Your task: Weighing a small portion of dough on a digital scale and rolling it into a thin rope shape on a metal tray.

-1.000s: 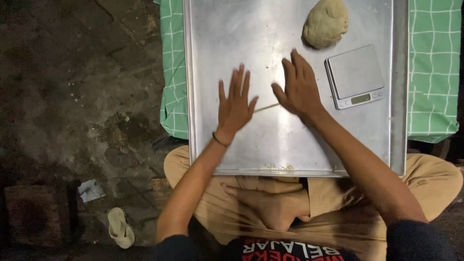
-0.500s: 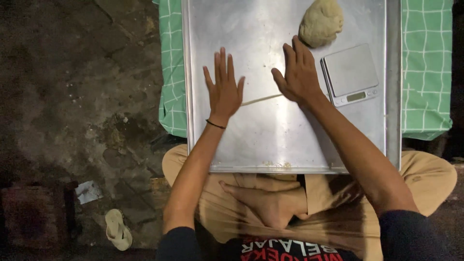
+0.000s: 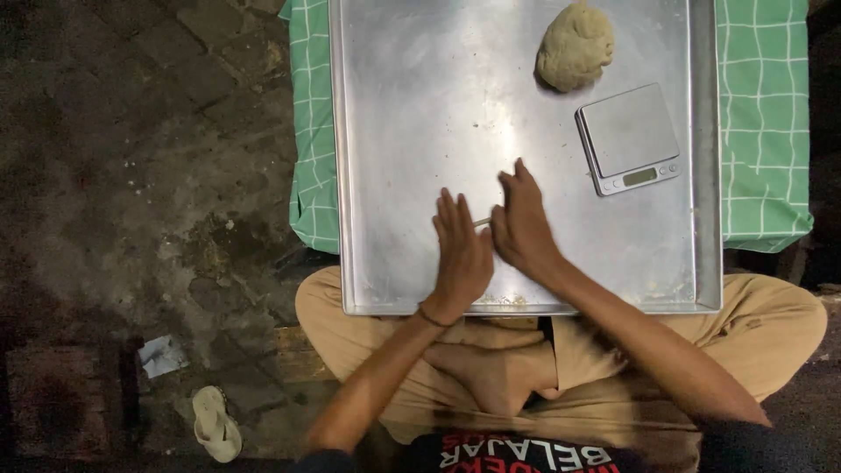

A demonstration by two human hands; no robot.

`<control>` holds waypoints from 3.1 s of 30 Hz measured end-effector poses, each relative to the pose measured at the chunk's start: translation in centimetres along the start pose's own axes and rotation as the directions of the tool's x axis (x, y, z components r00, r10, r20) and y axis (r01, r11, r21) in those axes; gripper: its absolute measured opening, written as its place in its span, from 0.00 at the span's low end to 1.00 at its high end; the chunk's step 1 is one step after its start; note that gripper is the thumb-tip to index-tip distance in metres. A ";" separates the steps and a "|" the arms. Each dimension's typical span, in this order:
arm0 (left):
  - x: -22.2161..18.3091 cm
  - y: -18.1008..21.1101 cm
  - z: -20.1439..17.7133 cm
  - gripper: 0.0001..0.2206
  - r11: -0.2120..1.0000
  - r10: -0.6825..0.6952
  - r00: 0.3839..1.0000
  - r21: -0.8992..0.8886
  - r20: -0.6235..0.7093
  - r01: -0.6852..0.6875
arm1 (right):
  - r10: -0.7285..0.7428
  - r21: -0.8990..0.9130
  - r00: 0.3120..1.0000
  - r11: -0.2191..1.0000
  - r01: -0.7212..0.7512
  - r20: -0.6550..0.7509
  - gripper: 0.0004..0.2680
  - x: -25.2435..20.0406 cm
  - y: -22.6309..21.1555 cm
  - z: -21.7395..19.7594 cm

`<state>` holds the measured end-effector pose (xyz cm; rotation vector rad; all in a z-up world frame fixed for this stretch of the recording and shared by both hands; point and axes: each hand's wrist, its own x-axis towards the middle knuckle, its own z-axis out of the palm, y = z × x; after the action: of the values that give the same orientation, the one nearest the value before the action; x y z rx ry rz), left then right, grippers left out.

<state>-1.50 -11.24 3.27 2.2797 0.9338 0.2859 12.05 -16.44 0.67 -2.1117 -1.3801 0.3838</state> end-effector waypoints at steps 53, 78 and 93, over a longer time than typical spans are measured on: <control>6.9 -5.9 -1.1 0.30 0.902 0.075 0.982 0.431 -0.173 0.007 | -0.120 -0.197 0.992 0.973 0.124 0.031 0.25 8.1 1.2 1.8; -3.4 -4.7 -4.8 0.37 0.971 -0.062 0.924 0.238 0.378 -0.033 | -0.108 -0.274 0.945 0.941 0.197 0.307 0.29 -3.4 1.6 -2.0; -6.8 -2.3 -0.2 0.22 0.951 0.106 0.993 0.298 -0.055 -0.085 | 0.007 -0.034 0.983 0.999 -0.001 0.186 0.18 -9.7 1.4 -5.5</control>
<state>-7.78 -14.54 2.24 2.6092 0.9562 0.2857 11.91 -27.29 3.49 -2.1507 -1.4964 0.5759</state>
